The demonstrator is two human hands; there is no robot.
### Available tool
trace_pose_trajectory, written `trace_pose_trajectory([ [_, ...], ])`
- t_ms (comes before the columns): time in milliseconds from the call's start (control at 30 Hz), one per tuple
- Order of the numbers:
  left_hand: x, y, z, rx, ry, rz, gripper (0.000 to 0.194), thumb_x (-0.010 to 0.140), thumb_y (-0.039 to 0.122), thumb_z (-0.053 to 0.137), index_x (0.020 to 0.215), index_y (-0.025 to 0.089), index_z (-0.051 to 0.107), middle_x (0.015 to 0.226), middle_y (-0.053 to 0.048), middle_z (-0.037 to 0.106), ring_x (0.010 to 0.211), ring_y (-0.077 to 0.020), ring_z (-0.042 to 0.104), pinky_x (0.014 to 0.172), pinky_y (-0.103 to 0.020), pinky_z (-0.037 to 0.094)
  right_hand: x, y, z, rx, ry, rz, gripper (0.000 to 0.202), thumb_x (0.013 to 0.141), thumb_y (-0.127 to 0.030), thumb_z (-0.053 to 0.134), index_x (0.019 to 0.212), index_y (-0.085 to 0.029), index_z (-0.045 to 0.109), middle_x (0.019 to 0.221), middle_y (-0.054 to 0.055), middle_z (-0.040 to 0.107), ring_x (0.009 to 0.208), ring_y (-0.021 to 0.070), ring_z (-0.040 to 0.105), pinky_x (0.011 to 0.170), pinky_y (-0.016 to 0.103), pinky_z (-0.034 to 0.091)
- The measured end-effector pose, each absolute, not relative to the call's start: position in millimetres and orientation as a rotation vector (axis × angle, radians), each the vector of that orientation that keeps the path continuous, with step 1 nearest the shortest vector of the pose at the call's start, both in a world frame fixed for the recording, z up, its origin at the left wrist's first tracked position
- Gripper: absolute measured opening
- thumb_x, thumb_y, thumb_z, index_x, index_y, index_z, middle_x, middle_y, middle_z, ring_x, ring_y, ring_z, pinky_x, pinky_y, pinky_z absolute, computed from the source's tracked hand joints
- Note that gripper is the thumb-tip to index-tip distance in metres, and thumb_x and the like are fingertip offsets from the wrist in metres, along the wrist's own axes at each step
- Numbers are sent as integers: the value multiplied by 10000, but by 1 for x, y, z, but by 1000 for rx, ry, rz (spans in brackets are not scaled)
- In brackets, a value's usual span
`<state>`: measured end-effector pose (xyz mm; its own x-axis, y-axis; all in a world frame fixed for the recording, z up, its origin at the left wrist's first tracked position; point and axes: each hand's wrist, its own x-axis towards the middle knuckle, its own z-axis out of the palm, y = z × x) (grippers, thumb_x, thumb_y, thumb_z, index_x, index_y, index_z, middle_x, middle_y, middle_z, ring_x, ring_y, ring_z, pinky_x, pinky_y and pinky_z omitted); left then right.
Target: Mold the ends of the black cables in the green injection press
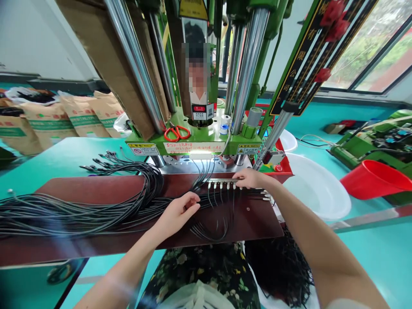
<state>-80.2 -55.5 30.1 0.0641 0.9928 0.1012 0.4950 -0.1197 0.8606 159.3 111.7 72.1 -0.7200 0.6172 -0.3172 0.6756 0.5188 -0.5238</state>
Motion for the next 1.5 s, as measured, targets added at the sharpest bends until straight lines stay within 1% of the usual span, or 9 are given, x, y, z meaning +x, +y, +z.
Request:
trace_pose_trajectory([
  [167, -92, -59, 24, 1675, 1528, 964, 177, 791, 346, 450, 789, 203, 554, 671, 5, 567, 621, -139, 503, 596, -233, 352, 128, 143, 47, 995, 2861, -732, 191, 697, -137, 546, 832, -135, 681, 853, 61, 606, 774, 176, 545, 686, 243, 404],
  [267, -92, -58, 21, 1695, 1524, 932, 181, 804, 339, 436, 763, 204, 550, 663, 12, 559, 609, -133, 494, 586, -227, 342, 123, 146, 35, 1039, 2929, -621, 221, 707, -123, 553, 892, -137, 672, 882, 66, 588, 836, 186, 537, 750, 258, 396],
  [400, -89, -53, 21, 1755, 1502, 894, 182, 819, 327, 420, 764, 206, 544, 694, 6, 573, 635, -139, 510, 615, -233, 353, 141, 126, 43, 1206, 3022, -446, 255, 777, -131, 478, 981, -149, 631, 972, 81, 582, 937, 203, 505, 836, 300, 362],
  [567, -74, -32, 29, 1921, 1501, 864, 157, 818, 298, 423, 771, 210, 544, 708, -3, 583, 650, -149, 521, 633, -251, 363, 201, 93, 45, 1314, 2961, -353, 229, 788, -119, 428, 780, -160, 653, 780, 65, 634, 747, 193, 560, 712, 290, 405],
  [800, 0, 20, 33, 2523, 1591, 530, 149, 811, 263, 444, 824, 168, 559, 858, -68, 599, 861, -224, 505, 749, -335, 379, 238, 94, 23, 1299, 2902, -326, 250, 805, -134, 398, 885, -173, 631, 927, 88, 596, 872, 202, 539, 769, 290, 404],
  [900, 21, 34, 26, 2616, 1686, 367, 183, 760, 283, 530, 879, 149, 566, 937, -102, 585, 926, -269, 485, 774, -385, 373, 236, 104, 25, 1218, 2849, -397, 194, 754, -117, 450, 827, -166, 624, 873, 67, 581, 800, 175, 541, 729, 258, 412],
  [1033, 27, 39, 18, 2622, 1740, 286, 205, 742, 269, 555, 908, 151, 561, 955, -100, 575, 925, -269, 487, 765, -388, 377, 229, 114, 30, 1118, 2726, -528, 117, 621, -81, 525, 686, -164, 576, 773, 28, 555, 696, 142, 518, 634, 211, 399],
  [1233, 26, 37, 19, 2601, 1749, 223, 183, 750, 258, 538, 910, 170, 549, 960, -79, 561, 920, -257, 484, 745, -373, 376, 217, 119, 39, 1068, 2564, -650, 97, 541, -156, 560, 589, -183, 480, 630, -22, 508, 543, 116, 456, 452, 206, 297],
  [1500, 24, 37, 17, 2574, 1752, 229, 175, 753, 261, 526, 907, 180, 547, 960, -69, 556, 914, -255, 486, 736, -376, 380, 235, 118, 39, 1182, 2653, -616, 114, 522, -104, 517, 573, -185, 455, 568, -26, 489, 547, 127, 435, 501, 227, 291],
])
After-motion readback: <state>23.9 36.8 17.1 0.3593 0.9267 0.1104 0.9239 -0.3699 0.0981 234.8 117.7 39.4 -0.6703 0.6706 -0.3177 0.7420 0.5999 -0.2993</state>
